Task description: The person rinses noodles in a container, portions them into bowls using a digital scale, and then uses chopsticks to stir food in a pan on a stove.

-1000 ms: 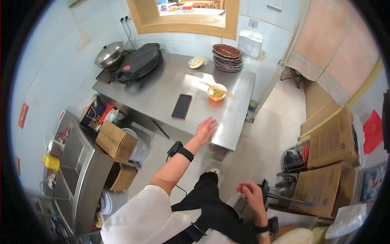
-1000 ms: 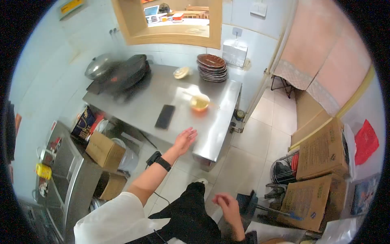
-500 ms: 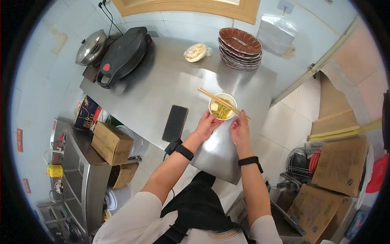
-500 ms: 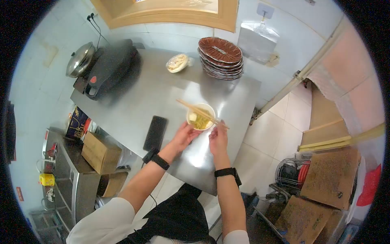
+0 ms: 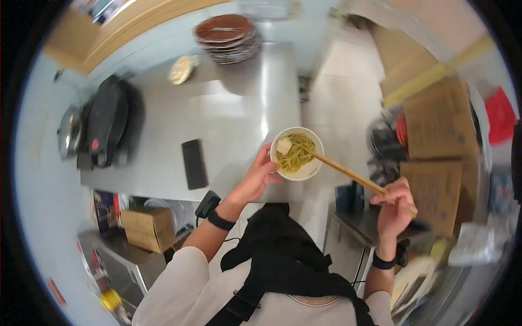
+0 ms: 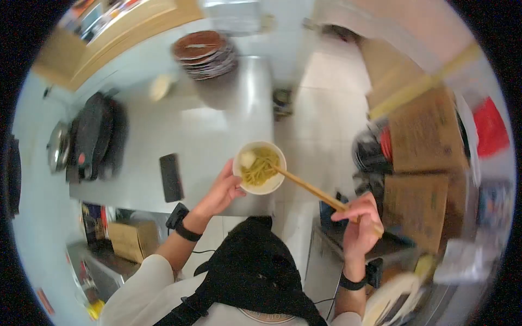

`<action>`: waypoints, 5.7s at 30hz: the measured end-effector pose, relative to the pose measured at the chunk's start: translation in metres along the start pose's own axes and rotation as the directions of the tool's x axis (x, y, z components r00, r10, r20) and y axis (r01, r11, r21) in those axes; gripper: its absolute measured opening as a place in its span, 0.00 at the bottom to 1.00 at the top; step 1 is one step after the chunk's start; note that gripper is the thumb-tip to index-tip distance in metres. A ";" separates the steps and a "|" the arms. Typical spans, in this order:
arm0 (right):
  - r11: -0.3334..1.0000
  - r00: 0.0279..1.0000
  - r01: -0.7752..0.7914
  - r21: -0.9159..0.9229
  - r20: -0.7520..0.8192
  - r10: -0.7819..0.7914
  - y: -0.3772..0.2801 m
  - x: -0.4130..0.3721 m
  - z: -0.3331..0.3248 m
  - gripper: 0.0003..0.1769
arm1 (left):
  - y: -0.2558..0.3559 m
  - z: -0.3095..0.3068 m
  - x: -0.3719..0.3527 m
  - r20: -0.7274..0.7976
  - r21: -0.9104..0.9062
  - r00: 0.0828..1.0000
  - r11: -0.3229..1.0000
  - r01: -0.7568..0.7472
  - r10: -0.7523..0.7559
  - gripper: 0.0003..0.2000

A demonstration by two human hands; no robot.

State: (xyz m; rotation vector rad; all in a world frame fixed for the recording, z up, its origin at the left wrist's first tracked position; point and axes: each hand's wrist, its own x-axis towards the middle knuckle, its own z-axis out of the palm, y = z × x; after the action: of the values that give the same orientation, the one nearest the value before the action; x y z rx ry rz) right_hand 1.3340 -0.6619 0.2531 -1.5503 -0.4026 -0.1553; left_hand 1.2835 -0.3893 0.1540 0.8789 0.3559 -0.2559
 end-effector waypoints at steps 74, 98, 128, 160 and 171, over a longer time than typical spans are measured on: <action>0.889 0.582 -0.063 -0.454 -0.740 -0.337 -0.381 -0.704 -0.401 0.17 | -0.444 0.568 -0.397 0.524 0.850 -0.355 0.444 0.284 -0.774 0.36; 0.871 0.374 0.472 0.133 -0.925 -0.062 -0.366 -0.720 -0.399 0.28 | -0.436 0.563 -0.403 0.465 0.867 -0.302 0.359 0.345 -0.833 0.47; 0.802 0.486 -0.346 -0.487 -0.824 -0.291 -0.404 -0.660 -0.368 0.14 | -0.437 0.565 -0.379 0.540 0.821 -0.186 0.465 0.330 -0.821 0.35; 0.949 0.120 -0.203 -0.240 -0.968 -0.219 -0.379 -0.670 -0.388 0.19 | -0.440 0.570 -0.375 0.552 0.811 -0.198 0.466 0.353 -0.810 0.34; 0.951 0.334 -0.141 -0.276 -0.917 -0.217 -0.377 -0.662 -0.385 0.22 | -0.440 0.572 -0.374 0.546 0.828 -0.230 0.476 0.296 -0.806 0.34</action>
State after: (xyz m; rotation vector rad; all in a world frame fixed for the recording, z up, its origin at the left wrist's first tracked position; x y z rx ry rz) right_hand 0.6495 -1.1539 0.3881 -1.4666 0.5902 -1.1842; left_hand 0.8967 -1.0816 0.3317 0.6564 -0.6837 -1.9167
